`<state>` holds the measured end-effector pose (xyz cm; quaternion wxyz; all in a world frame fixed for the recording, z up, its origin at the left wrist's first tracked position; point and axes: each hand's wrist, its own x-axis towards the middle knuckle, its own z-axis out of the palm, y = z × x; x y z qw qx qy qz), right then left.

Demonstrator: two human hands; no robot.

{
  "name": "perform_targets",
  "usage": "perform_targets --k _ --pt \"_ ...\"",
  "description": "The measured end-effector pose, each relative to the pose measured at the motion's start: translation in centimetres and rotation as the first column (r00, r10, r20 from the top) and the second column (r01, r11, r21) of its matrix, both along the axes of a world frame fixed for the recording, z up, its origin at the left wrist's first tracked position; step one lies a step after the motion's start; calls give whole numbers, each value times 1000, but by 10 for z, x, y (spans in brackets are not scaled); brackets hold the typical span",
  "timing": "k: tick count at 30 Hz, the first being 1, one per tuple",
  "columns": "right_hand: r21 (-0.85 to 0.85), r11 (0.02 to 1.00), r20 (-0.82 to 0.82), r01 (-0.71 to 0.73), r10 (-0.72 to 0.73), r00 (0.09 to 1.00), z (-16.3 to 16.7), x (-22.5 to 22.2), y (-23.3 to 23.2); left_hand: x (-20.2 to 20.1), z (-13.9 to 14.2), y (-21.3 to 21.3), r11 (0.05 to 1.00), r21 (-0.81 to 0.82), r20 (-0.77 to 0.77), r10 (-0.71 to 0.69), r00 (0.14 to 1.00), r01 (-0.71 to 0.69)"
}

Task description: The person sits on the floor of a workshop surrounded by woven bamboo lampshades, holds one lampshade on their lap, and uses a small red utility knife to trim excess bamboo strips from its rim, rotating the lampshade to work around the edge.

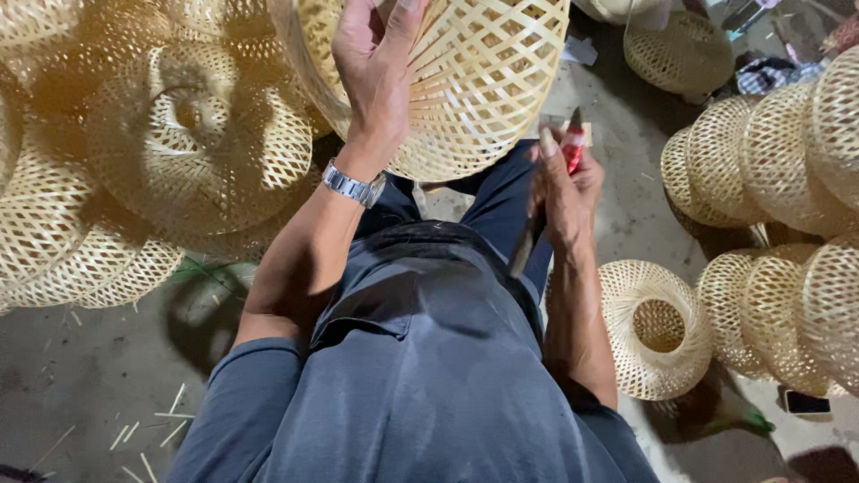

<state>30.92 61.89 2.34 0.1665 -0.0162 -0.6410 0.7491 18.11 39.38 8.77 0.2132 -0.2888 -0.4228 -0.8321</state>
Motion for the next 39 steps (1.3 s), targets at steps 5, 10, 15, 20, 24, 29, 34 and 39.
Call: perform_targets --k 5,10,15,20,24,29,34,39 --pt "592 704 -496 393 -66 866 41 12 -8 13 13 0 999 -36 6 17 1000 -17" --pt "608 683 -502 406 -65 862 79 16 -20 25 20 0 997 -77 7 -4 1000 4" --pt "656 621 -549 430 2 836 100 14 -28 28 21 -4 989 -145 13 36 999 -34" --pt "668 599 -546 441 -8 838 101 15 -32 24 16 -6 981 -178 47 88 995 -78" --pt "644 641 -547 417 5 837 91 11 -32 22 16 -5 982 -169 34 90 995 -83" --pt "652 604 -557 459 -28 830 81 8 -27 28 23 -5 979 -193 -13 60 998 -61" --pt "597 697 -467 397 -100 879 83 12 -19 37 33 -7 956 -273 -98 82 992 -106" --pt "760 476 -503 442 0 864 97 25 -23 46 32 -7 924 -369 -50 92 995 -104"
